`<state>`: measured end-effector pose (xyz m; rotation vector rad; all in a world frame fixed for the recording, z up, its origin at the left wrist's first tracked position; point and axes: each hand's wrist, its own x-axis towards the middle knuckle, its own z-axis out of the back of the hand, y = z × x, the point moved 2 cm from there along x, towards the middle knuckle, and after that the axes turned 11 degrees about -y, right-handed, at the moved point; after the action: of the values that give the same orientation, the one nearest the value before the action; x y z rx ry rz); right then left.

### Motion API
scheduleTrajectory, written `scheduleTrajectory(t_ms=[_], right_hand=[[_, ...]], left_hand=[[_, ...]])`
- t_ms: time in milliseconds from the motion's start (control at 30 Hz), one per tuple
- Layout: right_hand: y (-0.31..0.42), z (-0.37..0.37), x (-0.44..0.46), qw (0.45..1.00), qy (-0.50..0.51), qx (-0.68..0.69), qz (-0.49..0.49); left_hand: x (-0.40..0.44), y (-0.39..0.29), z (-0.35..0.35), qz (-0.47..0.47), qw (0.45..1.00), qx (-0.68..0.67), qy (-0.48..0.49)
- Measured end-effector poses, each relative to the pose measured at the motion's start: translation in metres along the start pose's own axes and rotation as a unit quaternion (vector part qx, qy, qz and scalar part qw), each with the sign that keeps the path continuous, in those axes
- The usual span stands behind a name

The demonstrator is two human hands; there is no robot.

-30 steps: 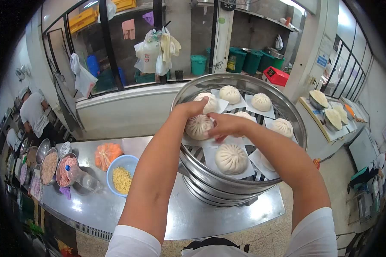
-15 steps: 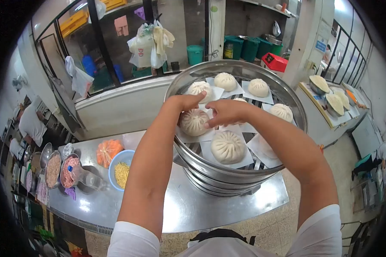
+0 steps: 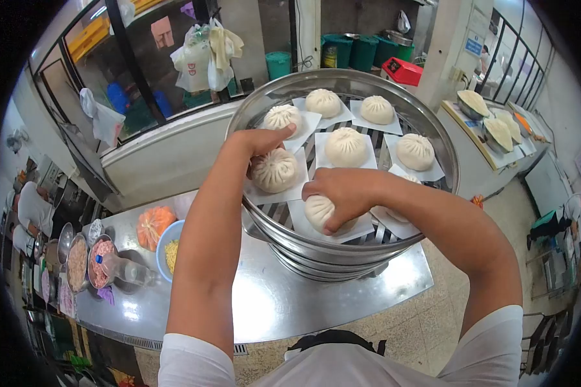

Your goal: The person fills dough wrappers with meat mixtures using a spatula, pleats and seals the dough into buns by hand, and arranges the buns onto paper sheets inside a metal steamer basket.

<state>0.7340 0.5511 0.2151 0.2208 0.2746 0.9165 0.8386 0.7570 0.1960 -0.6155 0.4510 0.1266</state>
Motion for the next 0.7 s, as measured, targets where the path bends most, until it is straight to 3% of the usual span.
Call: scheduleTrajectory(t_ms=[167, 267, 300, 367, 433, 500, 633, 700], right_hand=[[-0.004, 0.009, -0.015, 0.999, 0.041, -0.005, -0.032], [-0.019, 0.037, -0.033, 0.997, -0.058, 0.029, -0.029], [-0.024, 0.052, -0.046, 0.989, -0.085, 0.073, -0.099], [-0.047, 0.06, -0.07, 0.985, -0.098, -0.025, -0.137], [-0.059, 0.051, -0.093, 0.983, -0.062, -0.033, -0.171], [-0.072, 0.03, -0.109, 0.972, 0.004, -0.046, -0.23], [-0.072, 0.008, -0.119, 0.975, -0.027, -0.041, -0.218], [-0.072, 0.005, -0.12, 0.972, -0.042, -0.04, -0.229]], left_hand=[[-0.001, 0.001, 0.001, -0.024, 1.0, -0.011, -0.002], [0.017, 0.008, 0.001, -0.036, 0.999, 0.0, -0.007], [0.025, 0.009, 0.002, -0.045, 0.999, 0.002, -0.004], [0.017, 0.007, 0.003, -0.059, 0.998, 0.002, -0.01], [0.011, 0.003, 0.005, -0.071, 0.996, 0.02, -0.06], [0.01, 0.001, 0.004, -0.078, 0.996, 0.014, -0.048], [0.004, -0.002, 0.005, -0.088, 0.995, 0.018, -0.038], [-0.002, -0.002, 0.001, -0.048, 0.999, -0.012, -0.023]])
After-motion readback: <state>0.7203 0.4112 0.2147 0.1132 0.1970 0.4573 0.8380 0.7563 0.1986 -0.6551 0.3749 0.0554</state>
